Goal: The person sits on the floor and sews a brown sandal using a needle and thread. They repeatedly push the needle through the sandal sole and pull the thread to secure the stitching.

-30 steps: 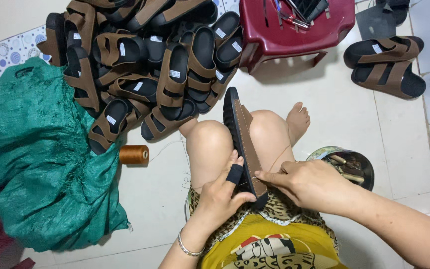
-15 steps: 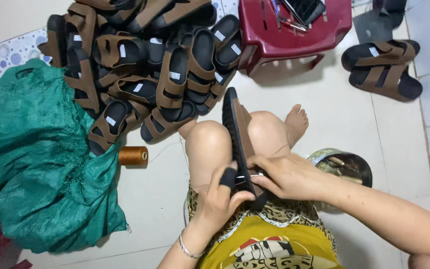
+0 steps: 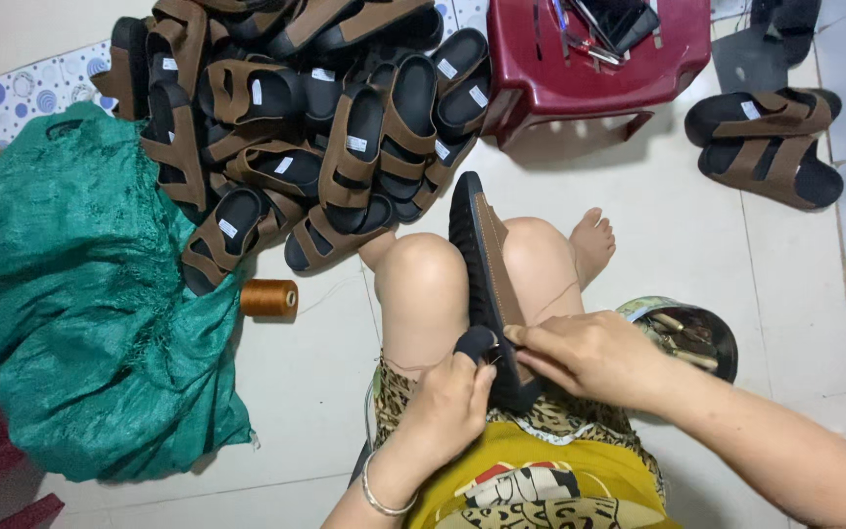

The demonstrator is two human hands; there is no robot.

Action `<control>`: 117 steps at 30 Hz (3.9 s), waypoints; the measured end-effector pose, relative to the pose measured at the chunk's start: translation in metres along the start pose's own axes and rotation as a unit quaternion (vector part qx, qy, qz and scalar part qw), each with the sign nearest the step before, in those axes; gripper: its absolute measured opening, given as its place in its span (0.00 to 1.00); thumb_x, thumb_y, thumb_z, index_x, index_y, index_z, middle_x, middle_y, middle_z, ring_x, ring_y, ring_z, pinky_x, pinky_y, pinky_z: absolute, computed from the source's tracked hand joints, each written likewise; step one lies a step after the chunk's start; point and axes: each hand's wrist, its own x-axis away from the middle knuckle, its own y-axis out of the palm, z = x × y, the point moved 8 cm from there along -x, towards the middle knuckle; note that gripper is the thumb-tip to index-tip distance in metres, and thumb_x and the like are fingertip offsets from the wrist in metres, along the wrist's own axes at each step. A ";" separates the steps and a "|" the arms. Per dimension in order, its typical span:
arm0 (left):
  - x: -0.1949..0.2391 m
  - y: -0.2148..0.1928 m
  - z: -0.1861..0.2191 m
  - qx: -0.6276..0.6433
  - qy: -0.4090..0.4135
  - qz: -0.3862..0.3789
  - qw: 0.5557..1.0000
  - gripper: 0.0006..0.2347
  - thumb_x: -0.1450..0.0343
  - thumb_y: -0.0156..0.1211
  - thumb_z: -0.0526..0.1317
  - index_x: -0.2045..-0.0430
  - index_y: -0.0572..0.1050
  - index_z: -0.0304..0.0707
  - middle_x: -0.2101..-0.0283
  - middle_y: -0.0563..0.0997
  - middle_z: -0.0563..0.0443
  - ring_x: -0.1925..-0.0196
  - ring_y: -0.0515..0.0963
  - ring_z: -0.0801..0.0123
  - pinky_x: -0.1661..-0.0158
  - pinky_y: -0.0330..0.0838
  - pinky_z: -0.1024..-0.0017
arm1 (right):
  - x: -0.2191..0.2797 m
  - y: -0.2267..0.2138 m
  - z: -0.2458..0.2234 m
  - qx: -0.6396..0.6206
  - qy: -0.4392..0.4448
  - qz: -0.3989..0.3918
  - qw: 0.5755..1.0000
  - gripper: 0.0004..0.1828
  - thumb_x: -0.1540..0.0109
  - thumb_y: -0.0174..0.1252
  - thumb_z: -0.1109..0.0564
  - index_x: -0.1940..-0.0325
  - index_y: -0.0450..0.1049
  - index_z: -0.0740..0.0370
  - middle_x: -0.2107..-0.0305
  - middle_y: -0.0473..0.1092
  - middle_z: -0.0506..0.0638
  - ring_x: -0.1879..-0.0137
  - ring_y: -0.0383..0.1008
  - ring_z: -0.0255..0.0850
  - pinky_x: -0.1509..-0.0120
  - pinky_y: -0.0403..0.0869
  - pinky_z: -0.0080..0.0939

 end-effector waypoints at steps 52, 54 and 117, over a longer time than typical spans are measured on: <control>0.000 -0.040 0.020 0.045 0.081 0.128 0.987 0.13 0.28 0.60 0.39 0.53 0.78 0.31 0.51 0.84 0.42 0.51 0.84 0.55 0.48 0.75 0.66 | 0.022 -0.008 0.031 -0.247 0.282 -0.015 0.927 0.09 0.41 0.65 0.46 0.63 0.84 0.50 0.62 0.82 0.40 0.51 0.80 0.31 0.41 0.73 0.35; 0.001 -0.040 0.020 0.047 0.082 0.132 0.987 0.13 0.28 0.60 0.38 0.53 0.78 0.31 0.51 0.84 0.42 0.51 0.85 0.54 0.49 0.75 0.65 | 0.019 0.005 0.032 -0.330 0.256 0.036 0.908 0.10 0.38 0.62 0.53 0.71 0.85 0.55 0.68 0.84 0.44 0.57 0.81 0.33 0.44 0.76 0.36; 0.036 -0.146 -0.113 -0.157 -0.111 0.360 0.913 0.09 0.29 0.65 0.41 0.61 0.81 0.34 0.53 0.80 0.44 0.47 0.75 0.50 0.43 0.68 0.59 | 0.078 -0.043 0.107 0.015 0.287 0.184 0.940 0.31 0.32 0.50 0.58 0.23 0.59 0.64 0.45 0.69 0.65 0.40 0.68 0.54 0.34 0.66 0.53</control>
